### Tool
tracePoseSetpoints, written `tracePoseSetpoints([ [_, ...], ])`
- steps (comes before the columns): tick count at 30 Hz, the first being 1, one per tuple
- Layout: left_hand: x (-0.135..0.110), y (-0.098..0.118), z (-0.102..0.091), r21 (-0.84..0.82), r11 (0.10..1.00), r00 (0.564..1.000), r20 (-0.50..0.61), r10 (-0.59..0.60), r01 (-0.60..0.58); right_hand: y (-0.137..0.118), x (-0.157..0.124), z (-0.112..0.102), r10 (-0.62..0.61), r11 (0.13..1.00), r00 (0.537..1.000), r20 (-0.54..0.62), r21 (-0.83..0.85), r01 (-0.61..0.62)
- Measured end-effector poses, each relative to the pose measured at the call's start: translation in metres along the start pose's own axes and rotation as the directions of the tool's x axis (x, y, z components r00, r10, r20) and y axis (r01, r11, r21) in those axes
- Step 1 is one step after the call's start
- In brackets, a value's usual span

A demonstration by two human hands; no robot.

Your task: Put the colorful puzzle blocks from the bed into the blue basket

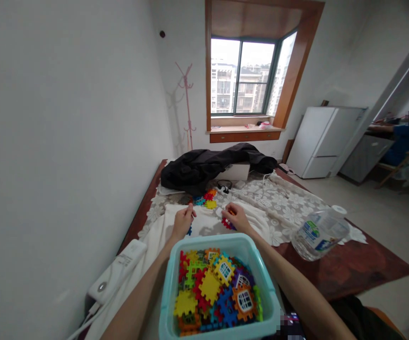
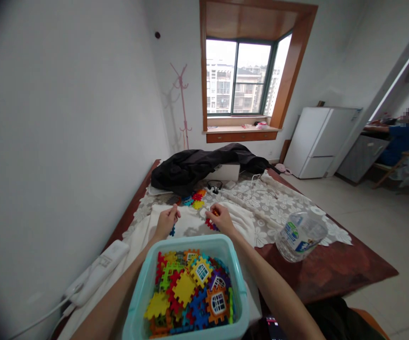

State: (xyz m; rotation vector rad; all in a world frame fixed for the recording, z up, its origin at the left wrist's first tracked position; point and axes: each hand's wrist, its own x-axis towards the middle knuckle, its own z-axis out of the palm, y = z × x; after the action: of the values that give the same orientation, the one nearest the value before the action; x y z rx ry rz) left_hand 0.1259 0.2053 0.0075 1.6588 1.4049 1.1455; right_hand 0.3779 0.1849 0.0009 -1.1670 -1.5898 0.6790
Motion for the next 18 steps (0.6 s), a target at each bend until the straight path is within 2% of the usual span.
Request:
tracePoseSetpoints([
  [2,0.004,0.019,-0.015,-0.110,0.994,0.999,-0.029,-0.024,0.021,-0.021,0.005,-0.017,0.004,0.993,0.999,-0.050,0.115,0.002],
  [4,-0.001,0.045,-0.031,-0.188,0.982,1.000,-0.003,-0.030,0.029,-0.049,0.005,-0.033,-0.016,0.978,1.000,-0.016,0.209,0.019],
  [6,-0.017,0.075,-0.043,-0.241,0.970,0.998,0.065,-0.015,0.030,-0.081,-0.004,-0.044,-0.067,0.978,0.991,0.116,0.206,0.042],
  [8,-0.041,0.103,-0.049,-0.312,0.949,0.979,0.203,0.035,0.031,-0.112,-0.020,-0.048,-0.113,0.989,0.957,0.269,0.123,0.082],
  [10,-0.066,0.121,-0.051,-0.265,0.964,0.936,0.339,0.090,0.003,-0.136,-0.037,-0.046,-0.134,0.991,0.895,0.425,0.042,0.128],
  [11,-0.075,0.124,-0.053,-0.221,0.975,0.898,0.425,0.114,-0.019,-0.144,-0.043,-0.044,-0.145,0.988,0.863,0.484,0.031,0.149],
  [13,-0.081,0.120,-0.057,-0.137,0.987,0.825,0.545,0.148,-0.086,-0.149,-0.050,-0.041,-0.166,0.985,0.797,0.580,0.066,0.158],
  [14,-0.076,0.112,-0.060,-0.095,0.990,0.818,0.558,0.138,-0.102,-0.146,-0.048,-0.041,-0.178,0.984,0.769,0.614,0.100,0.148],
  [16,-0.053,0.089,-0.063,0.016,0.996,0.854,0.516,0.063,-0.083,-0.128,-0.032,-0.040,-0.194,0.980,0.735,0.649,0.157,0.120],
  [18,-0.020,0.061,-0.061,0.232,0.967,0.911,0.411,0.001,-0.106,-0.099,-0.003,-0.033,-0.182,0.983,0.750,0.636,0.144,0.117],
])
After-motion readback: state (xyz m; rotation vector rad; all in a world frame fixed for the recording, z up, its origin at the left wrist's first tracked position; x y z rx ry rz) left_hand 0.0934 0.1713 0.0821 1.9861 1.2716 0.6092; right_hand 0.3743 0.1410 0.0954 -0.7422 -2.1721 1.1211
